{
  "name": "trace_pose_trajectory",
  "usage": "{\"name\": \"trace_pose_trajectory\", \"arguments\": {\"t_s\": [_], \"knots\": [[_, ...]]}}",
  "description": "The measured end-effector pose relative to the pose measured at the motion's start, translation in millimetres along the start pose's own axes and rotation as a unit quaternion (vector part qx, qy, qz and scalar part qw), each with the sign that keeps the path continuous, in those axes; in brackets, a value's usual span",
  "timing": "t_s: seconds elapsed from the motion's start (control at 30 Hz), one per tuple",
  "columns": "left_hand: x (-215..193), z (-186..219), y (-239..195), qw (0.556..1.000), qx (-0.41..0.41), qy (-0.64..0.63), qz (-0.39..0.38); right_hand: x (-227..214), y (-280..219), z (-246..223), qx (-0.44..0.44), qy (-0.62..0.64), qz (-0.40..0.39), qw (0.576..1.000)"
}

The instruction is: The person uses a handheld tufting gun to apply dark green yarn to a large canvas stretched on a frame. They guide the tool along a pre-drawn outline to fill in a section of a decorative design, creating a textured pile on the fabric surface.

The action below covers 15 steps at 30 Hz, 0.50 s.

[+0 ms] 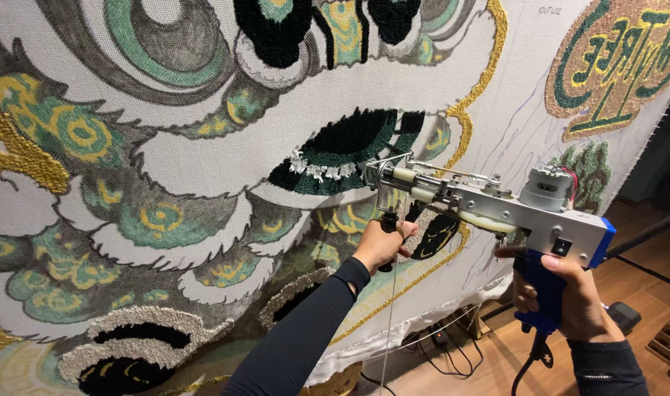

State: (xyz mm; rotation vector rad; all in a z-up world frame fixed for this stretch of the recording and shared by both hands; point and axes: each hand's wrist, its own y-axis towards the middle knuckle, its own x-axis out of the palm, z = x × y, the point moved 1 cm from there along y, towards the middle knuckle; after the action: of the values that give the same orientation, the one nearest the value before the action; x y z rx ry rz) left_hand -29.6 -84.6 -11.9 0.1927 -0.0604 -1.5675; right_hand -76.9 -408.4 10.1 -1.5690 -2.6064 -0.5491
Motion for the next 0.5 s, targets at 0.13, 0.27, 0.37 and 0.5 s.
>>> {"name": "trace_pose_trajectory", "arguments": {"t_s": [0.13,0.27,0.37,0.5], "knots": [[-1,0,-3,1.000,-0.023,-0.019,0.007,-13,5,14,0.043,-0.001,0.038,0.998],[-4,-1,-7,0.999,-0.015,-0.038,-0.004,-17,10,23,0.086,0.013,0.040,0.995],[-8,-5,-3,0.999,-0.023,-0.038,-0.003,1,11,14,0.103,-0.016,0.058,0.993],[-12,-11,4,0.999,-0.026,-0.030,0.003,25,9,0,0.110,-0.018,0.052,0.992]]}}
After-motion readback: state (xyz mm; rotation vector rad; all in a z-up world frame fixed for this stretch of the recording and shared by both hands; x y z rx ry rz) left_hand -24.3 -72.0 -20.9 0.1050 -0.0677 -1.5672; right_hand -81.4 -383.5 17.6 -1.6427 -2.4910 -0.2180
